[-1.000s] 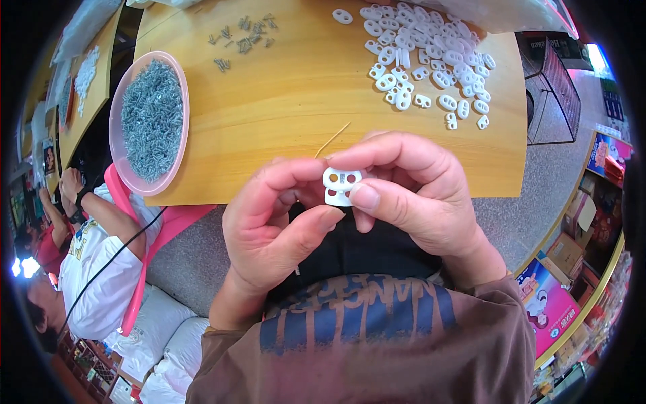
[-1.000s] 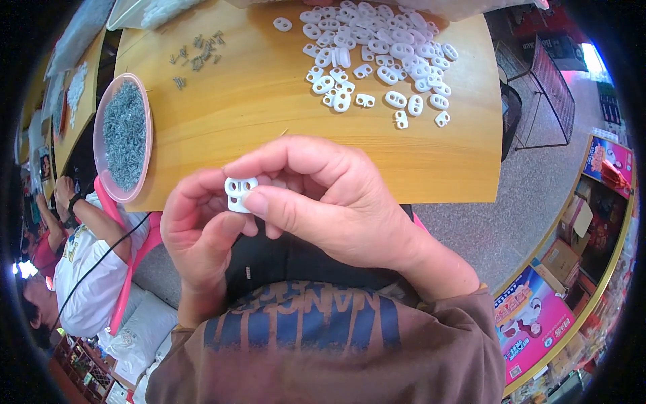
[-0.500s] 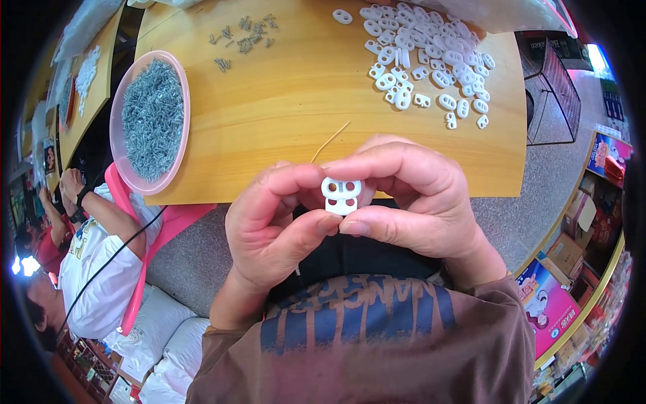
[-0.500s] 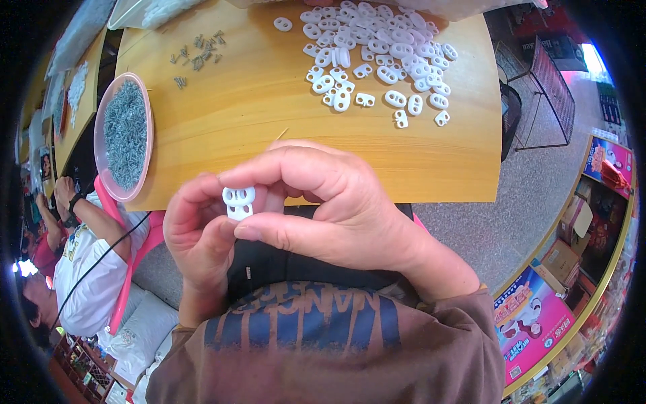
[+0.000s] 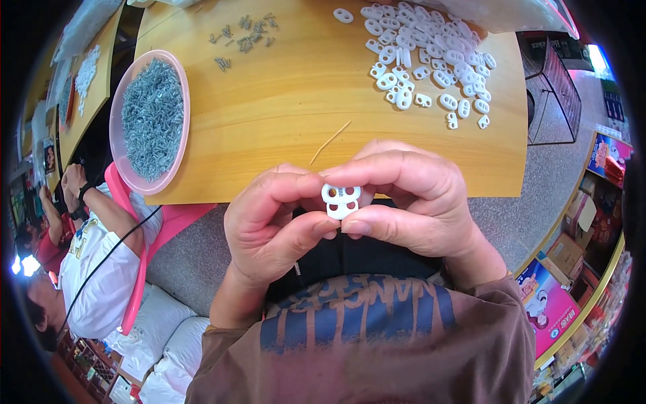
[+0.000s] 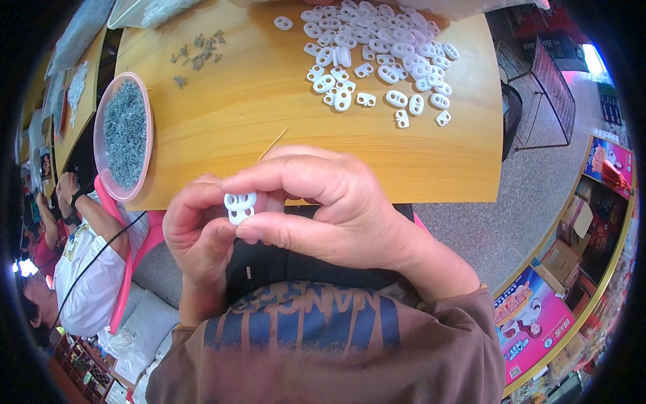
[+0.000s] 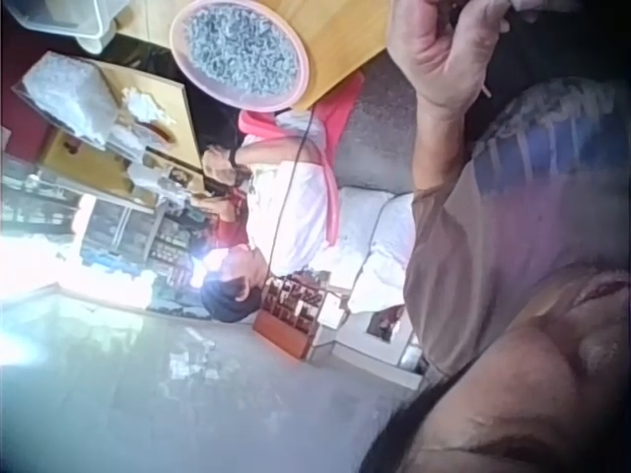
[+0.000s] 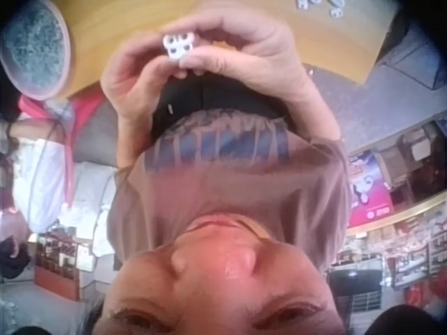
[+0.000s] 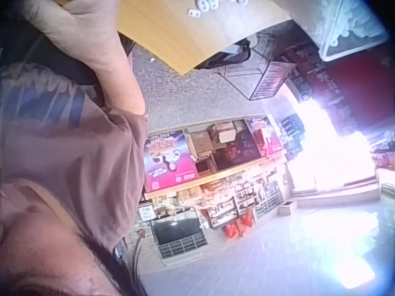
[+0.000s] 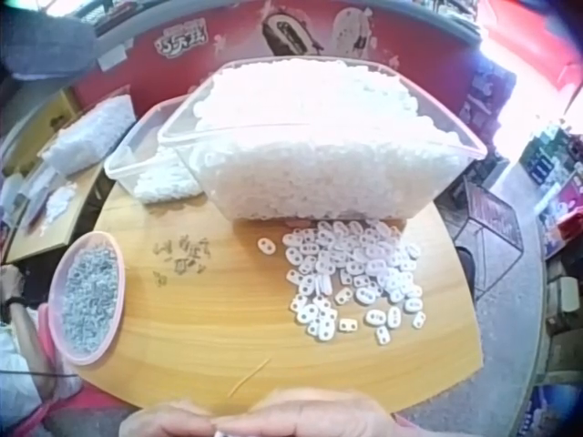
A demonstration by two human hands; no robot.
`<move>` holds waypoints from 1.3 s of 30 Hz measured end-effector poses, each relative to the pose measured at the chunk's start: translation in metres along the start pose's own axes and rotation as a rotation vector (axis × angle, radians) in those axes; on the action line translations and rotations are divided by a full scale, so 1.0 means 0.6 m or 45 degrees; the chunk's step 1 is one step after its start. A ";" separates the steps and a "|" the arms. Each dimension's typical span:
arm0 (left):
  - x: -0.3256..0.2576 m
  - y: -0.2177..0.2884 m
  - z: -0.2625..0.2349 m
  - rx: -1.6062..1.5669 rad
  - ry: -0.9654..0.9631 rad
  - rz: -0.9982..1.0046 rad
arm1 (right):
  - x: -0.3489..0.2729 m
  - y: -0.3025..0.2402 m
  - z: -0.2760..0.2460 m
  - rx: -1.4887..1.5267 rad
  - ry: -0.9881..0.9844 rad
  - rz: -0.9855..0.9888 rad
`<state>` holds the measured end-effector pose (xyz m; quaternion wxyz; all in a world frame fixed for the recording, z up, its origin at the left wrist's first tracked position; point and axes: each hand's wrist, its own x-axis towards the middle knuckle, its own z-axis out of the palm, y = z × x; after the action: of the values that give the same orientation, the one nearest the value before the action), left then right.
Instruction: Assemble small plastic cord locks by inserting metal springs into the toggle using a needle.
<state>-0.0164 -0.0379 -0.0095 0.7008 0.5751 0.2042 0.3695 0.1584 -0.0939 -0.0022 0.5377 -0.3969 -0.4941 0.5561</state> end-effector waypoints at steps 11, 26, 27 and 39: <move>-0.006 -0.004 0.002 0.012 0.043 -0.026 | -0.002 0.011 0.015 0.138 0.061 -0.072; -0.006 0.006 -0.003 0.306 -0.046 0.099 | -0.003 0.018 0.029 -0.063 0.159 -0.213; -0.005 0.007 0.000 0.262 -0.016 0.074 | -0.004 0.021 0.028 -0.004 0.130 -0.213; -0.010 -0.004 -0.010 0.204 0.026 -0.010 | -0.001 0.017 0.015 -0.069 0.056 -0.128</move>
<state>-0.0238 -0.0387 -0.0143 0.6517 0.6248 0.2426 0.3552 0.1474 -0.0948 -0.0102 0.5648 -0.3982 -0.5162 0.5060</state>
